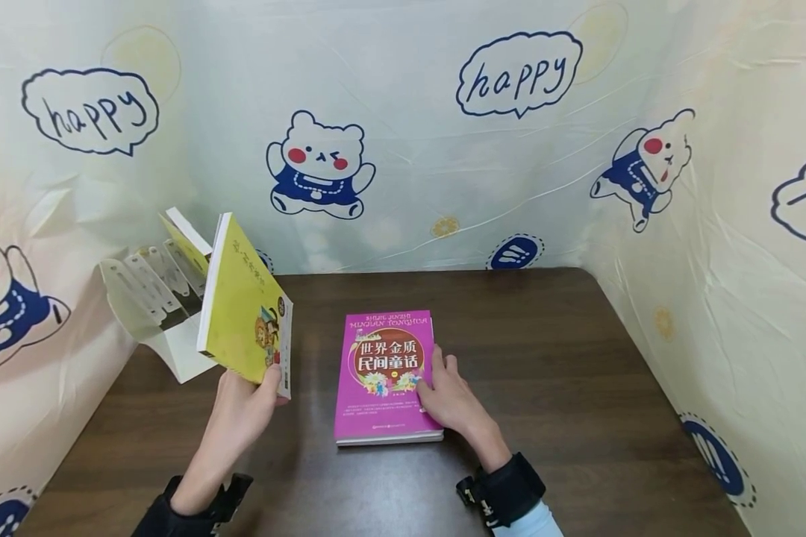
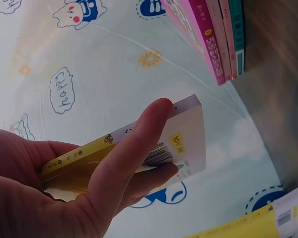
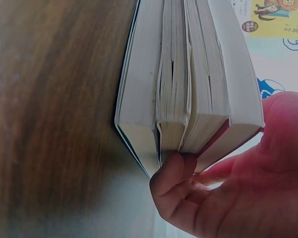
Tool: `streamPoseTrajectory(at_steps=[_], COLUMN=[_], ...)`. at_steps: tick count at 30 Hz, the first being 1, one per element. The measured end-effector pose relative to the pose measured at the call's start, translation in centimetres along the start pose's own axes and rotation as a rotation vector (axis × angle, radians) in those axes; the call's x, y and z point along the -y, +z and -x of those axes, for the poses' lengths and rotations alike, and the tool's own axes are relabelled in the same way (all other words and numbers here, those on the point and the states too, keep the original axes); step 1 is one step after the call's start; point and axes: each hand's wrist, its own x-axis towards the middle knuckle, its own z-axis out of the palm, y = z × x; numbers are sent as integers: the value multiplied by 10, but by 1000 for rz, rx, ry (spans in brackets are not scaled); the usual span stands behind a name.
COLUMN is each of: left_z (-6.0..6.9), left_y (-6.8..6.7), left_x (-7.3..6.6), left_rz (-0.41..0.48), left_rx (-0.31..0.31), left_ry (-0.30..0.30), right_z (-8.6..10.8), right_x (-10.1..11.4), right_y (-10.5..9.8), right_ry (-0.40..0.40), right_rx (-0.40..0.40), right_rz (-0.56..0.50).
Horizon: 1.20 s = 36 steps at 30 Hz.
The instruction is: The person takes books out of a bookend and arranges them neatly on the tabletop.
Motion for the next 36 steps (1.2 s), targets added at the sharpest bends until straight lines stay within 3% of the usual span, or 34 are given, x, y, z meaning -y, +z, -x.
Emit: streamPoseTrajectory(at_steps=[9, 23, 36], left_z=[-3, -4, -5], left_y=[6, 14, 17], left_x=[2, 0, -2], left_rz=[13, 71, 62], left_rx=[22, 86, 117], left_ry=[34, 14, 44], right_z=[-2, -2, -2], right_x=[2, 2, 3], right_y=[0, -1, -2], right_ry=[3, 7, -2], right_rx=[4, 5, 2], right_rz=[7, 11, 9])
